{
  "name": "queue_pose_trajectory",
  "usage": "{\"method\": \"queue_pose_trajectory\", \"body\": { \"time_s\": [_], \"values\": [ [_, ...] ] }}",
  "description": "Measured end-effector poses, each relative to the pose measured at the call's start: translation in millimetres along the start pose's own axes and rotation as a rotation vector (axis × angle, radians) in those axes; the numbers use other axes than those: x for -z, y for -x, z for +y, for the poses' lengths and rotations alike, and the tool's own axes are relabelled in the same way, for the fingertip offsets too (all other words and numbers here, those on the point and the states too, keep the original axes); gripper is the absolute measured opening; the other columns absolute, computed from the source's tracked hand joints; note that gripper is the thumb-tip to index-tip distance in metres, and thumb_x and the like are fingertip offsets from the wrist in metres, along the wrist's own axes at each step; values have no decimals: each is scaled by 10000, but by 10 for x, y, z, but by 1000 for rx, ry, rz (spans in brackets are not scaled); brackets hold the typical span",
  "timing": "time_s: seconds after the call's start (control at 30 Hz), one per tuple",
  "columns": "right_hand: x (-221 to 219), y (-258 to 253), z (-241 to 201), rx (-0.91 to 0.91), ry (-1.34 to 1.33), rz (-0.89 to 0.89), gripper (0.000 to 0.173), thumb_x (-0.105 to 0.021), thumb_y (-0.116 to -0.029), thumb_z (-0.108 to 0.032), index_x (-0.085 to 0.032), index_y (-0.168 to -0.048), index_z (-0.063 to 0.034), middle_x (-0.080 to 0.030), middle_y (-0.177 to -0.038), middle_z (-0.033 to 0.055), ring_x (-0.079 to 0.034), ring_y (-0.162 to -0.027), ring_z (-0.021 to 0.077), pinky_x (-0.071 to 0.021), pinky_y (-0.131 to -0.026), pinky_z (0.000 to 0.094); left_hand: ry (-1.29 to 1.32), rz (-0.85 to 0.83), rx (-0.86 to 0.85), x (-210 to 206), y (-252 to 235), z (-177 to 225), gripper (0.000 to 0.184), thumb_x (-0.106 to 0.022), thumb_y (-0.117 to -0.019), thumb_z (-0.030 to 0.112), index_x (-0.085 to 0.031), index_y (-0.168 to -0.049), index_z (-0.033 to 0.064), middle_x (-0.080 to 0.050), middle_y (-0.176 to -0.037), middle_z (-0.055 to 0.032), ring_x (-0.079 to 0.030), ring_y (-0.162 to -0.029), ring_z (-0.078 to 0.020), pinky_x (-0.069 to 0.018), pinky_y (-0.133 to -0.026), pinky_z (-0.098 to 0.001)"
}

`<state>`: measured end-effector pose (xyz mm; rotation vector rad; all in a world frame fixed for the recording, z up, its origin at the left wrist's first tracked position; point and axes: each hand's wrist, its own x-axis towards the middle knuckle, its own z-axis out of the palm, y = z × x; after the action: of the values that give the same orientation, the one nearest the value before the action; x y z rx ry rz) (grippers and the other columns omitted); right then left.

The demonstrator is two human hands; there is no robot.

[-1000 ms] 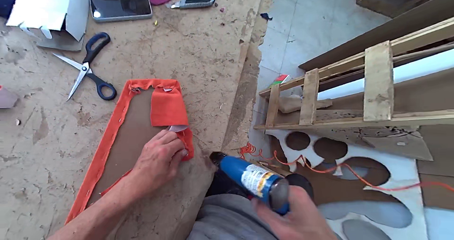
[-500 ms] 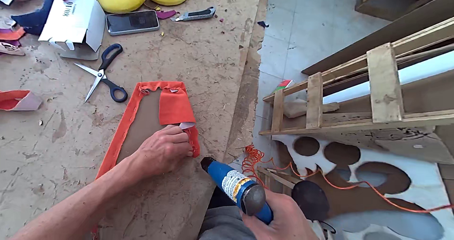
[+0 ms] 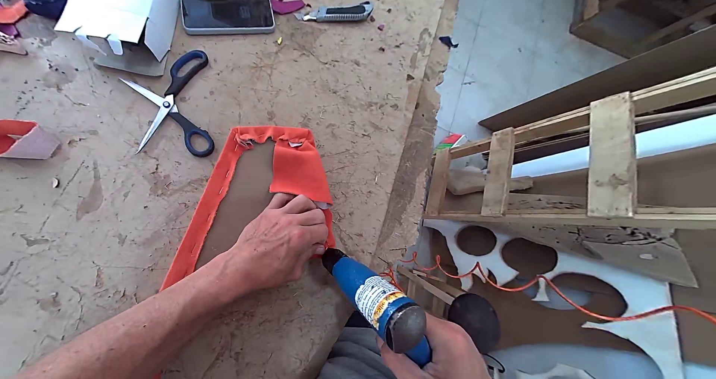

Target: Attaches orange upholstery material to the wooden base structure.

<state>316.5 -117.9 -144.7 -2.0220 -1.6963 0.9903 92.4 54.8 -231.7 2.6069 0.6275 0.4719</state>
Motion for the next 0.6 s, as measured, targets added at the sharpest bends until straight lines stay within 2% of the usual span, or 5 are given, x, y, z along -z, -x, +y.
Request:
{"method": "queue_pose_trajectory", "body": {
  "time_s": [0.23,0.33,0.4,0.5,0.6],
  "values": [
    [19,-48,-43,9,38,-37,369,-730,-833,-201,-736,-1168,-46,-763,-895,53,-716,-777,100,-595,-685,326,-21,-33,26,15,-17,29,137,-609,-961,254,-692,-901,164,-667,-1047,19,-601,-1125,-187,-451,-1010,-433],
    [-48,-99,-102,-35,111,-31,316,-726,-801,-226,-740,-1088,-94,-739,-813,21,-701,-698,118,-574,-603,369,-35,-58,59,19,-40,22,100,-646,-941,237,-674,-906,147,-656,-1063,-11,-590,-1135,-228,-446,-1015,-447],
    [-77,-126,-98,-67,125,4,282,-714,-781,-261,-745,-1035,-143,-720,-773,-25,-685,-663,94,-560,-563,362,-27,-59,76,11,-63,3,87,-673,-932,232,-670,-904,151,-660,-1056,-15,-599,-1122,-238,-469,-978,-456],
    [15,-47,-35,-112,0,20,231,-695,-811,-273,-717,-1010,-159,-694,-771,-65,-669,-678,47,-564,-583,319,133,22,114,57,-76,-57,31,-667,-937,172,-689,-933,150,-674,-1039,-5,-614,-1096,-211,-498,-960,-435],
    [203,85,15,-89,-50,47,224,-720,-815,-234,-716,-990,-94,-709,-773,-12,-689,-695,79,-582,-620,354,400,103,196,313,6,-186,171,-551,-1004,86,-716,-1049,80,-690,-1089,-37,-642,-1102,-150,-538,-996,-369]
  ]
}}
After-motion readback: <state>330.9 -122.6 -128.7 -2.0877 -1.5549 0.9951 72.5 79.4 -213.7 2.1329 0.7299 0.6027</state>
